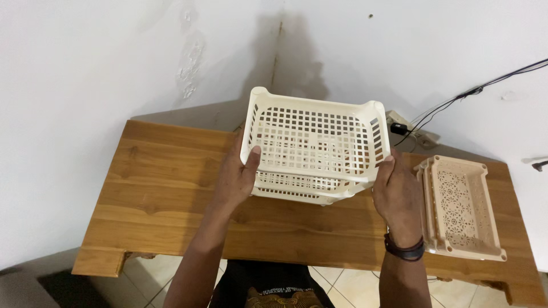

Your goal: The person assembles plastic baskets by attaching white plastic feet to the corners of beige trays. They pick up each foot, align it with a corner hole, and press it into place, repeating the process for multiple baskets on a wooden table.

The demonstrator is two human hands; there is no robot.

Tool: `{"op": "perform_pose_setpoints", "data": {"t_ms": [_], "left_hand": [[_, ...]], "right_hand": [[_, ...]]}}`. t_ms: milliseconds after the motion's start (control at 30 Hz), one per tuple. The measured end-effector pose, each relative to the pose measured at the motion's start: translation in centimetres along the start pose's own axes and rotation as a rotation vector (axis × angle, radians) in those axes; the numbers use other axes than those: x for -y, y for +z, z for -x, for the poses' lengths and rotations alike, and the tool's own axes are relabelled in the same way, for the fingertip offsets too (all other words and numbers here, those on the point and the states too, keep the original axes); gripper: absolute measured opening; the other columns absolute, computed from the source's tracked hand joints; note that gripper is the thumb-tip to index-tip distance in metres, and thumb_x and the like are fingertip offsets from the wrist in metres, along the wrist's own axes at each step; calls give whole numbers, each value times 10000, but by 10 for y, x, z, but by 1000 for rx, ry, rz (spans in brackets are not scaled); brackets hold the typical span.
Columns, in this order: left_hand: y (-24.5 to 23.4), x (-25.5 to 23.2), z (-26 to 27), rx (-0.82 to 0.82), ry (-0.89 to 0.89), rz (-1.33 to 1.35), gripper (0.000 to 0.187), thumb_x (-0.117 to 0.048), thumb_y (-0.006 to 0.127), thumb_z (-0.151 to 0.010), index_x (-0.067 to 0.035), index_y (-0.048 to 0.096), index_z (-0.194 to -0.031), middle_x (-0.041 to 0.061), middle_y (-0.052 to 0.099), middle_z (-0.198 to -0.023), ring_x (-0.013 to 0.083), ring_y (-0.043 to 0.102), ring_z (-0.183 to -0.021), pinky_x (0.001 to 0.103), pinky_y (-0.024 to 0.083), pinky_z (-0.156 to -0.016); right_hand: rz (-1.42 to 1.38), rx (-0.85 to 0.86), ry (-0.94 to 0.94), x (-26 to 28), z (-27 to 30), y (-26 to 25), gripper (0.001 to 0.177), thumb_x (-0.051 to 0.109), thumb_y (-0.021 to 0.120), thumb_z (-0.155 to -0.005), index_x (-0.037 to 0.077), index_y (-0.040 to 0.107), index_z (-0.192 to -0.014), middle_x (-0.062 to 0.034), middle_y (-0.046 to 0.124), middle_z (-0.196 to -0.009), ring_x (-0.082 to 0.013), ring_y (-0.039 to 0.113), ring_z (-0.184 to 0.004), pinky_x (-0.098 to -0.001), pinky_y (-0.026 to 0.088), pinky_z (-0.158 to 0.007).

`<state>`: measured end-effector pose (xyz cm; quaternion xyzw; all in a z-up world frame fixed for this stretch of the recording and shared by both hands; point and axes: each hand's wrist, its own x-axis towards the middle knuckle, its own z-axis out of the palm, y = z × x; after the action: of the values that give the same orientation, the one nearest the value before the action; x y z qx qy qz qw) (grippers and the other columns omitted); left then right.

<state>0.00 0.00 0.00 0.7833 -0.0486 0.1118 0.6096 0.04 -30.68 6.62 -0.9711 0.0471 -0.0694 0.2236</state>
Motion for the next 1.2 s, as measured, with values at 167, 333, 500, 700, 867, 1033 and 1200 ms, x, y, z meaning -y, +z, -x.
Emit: {"op": "perform_pose_setpoints", "data": {"t_ms": [167,333,500,700,867,1033,1200], "left_hand": [[1,-4,-1,16,-31,-46,675,-528,363,-1081,-50,401,-1557,216,656,-1384,347,679,-1236,486,547,-1019],[-1,-14,-2,67,-178,9,723,-539,385,-1017,-68,356,-1565,211,704,-1278,317,733,-1135,466,590,-955],[-5,-23,-1,-13,-32,-249,893,-593,395,-1054,12,82,-1631,280,365,-1619,409,353,-1495,535,380,-1149],[-10,-34,5,133,163,-745,1085,-740,510,-913,-82,30,-1631,239,-33,-1689,383,-24,-1566,566,59,-1260],[-11,-37,2,129,235,-833,1116,-783,537,-852,-135,68,-1631,216,-20,-1684,364,-28,-1557,609,43,-1248],[-8,-32,4,94,253,-831,1110,-745,596,-873,-151,66,-1645,212,-10,-1703,353,-17,-1576,616,44,-1266],[-7,-20,7,80,211,-797,1114,-737,645,-819,-284,21,-1622,188,-11,-1696,338,-18,-1569,618,37,-1258]], "right_hand": [[-116,-7,-21,15,7,-10,431,269,278,-1125,7,580,-1286,-187,694,-771,-310,690,-624,-459,529,-615],[-46,11,61,24,3,-15,480,327,317,-1119,-5,542,-1384,-252,688,-947,-371,703,-808,-499,544,-730],[164,-135,-235,22,9,-9,716,452,456,-1115,-79,333,-1579,-371,415,-1534,-500,383,-1441,-598,370,-1109],[275,-121,-289,16,18,1,877,576,508,-1006,10,260,-1628,-307,197,-1681,-440,145,-1578,-643,218,-1215],[307,-117,-293,10,18,6,992,664,545,-934,56,224,-1649,-273,102,-1709,-418,53,-1593,-661,180,-1233],[310,-121,-335,3,18,9,1055,694,567,-892,72,184,-1653,-267,71,-1711,-427,27,-1586,-670,166,-1236],[217,-145,-353,-7,22,17,1102,688,605,-883,66,129,-1658,-279,55,-1707,-420,36,-1598,-662,193,-1252]]}}
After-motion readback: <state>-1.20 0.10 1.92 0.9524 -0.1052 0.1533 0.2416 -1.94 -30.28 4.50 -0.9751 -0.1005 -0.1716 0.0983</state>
